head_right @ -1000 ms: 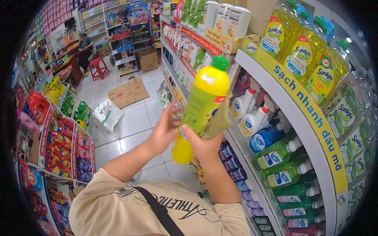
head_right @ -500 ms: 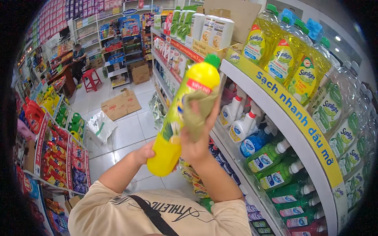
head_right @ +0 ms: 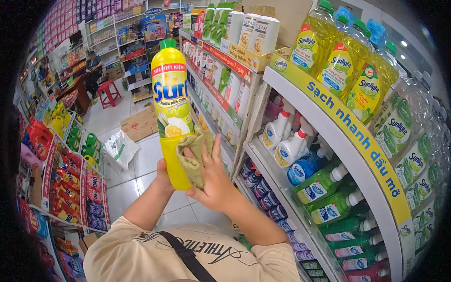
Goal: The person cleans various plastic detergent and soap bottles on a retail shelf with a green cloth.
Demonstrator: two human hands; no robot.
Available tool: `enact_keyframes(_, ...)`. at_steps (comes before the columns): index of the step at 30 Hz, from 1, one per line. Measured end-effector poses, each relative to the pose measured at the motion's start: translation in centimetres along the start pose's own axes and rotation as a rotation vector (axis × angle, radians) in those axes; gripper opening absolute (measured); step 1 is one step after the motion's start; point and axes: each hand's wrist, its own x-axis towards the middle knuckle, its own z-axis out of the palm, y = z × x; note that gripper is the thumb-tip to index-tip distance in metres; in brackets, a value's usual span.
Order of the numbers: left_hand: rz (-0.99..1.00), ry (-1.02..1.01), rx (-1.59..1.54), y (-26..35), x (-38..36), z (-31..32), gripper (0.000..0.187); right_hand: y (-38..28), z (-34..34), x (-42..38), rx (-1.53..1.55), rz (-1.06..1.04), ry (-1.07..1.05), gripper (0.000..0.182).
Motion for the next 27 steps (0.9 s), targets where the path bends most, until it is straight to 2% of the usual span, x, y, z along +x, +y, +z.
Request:
enact_keyframes(2,-0.009,-0.004,0.002,-0.2,0.0,-0.3,0.091,0.5,-0.1,-0.4,0.486,0.044,0.107,0.087)
enact_keyframes(4,-0.058,-0.030,0.030,-0.5,0.1,-1.8,0.092,0.9,-0.7,-0.1,0.821,0.093,0.301,0.095)
enact_keyframes(5,-0.081,-0.040,0.100,-0.4,0.1,-2.1,0.093,1.0,-1.4,0.5,0.910,0.124,0.444,0.101)
enact_keyframes(7,-0.126,-0.052,0.236,-0.5,-0.1,-2.5,0.097,1.3,-2.4,1.2,1.031,0.170,0.546,0.105)
enact_keyframes(9,-0.131,-0.077,0.434,-1.6,-0.4,-3.3,0.092,1.6,-2.9,1.6,1.098,0.189,0.468,0.105)
enact_keyframes(11,-0.092,-0.137,0.738,-2.3,-0.7,-3.5,0.087,1.1,-2.3,1.1,0.985,0.402,0.630,0.100)
enact_keyframes(12,-0.055,-0.133,0.725,-3.0,-0.6,-3.6,0.082,0.9,-1.9,0.9,0.921,0.508,0.706,0.100)
enact_keyframes(14,0.022,-0.121,0.692,-4.6,-0.1,-3.8,0.073,0.7,-1.4,0.7,0.920,0.505,0.814,0.088)
enact_keyframes(17,-0.337,0.283,-0.054,-4.6,0.1,-2.6,0.059,1.4,0.2,-0.3,0.815,0.362,0.870,0.081)
enact_keyframes(21,-0.507,0.231,-0.025,-5.0,0.4,-3.8,0.053,0.9,-0.5,0.5,0.757,0.109,0.438,0.088)
enact_keyframes(23,-0.569,0.283,0.177,-4.2,0.5,-3.6,0.050,1.1,-0.1,1.1,0.612,0.072,0.240,0.093)
enact_keyframes(24,-0.599,0.312,0.279,-3.7,0.5,-3.7,0.048,0.9,0.1,1.8,0.580,0.055,0.218,0.095)
enact_keyframes(25,-0.570,0.255,0.094,-4.0,0.3,-4.7,0.039,0.5,0.5,2.6,0.550,0.041,0.197,0.098)
enact_keyframes(26,-0.527,0.275,0.110,-3.8,0.3,-5.6,0.037,0.2,1.0,3.4,0.523,0.027,0.176,0.101)
enact_keyframes(27,-0.487,0.298,0.127,-3.4,0.3,-6.4,0.036,0.2,1.6,4.3,0.419,-0.085,0.172,0.108)
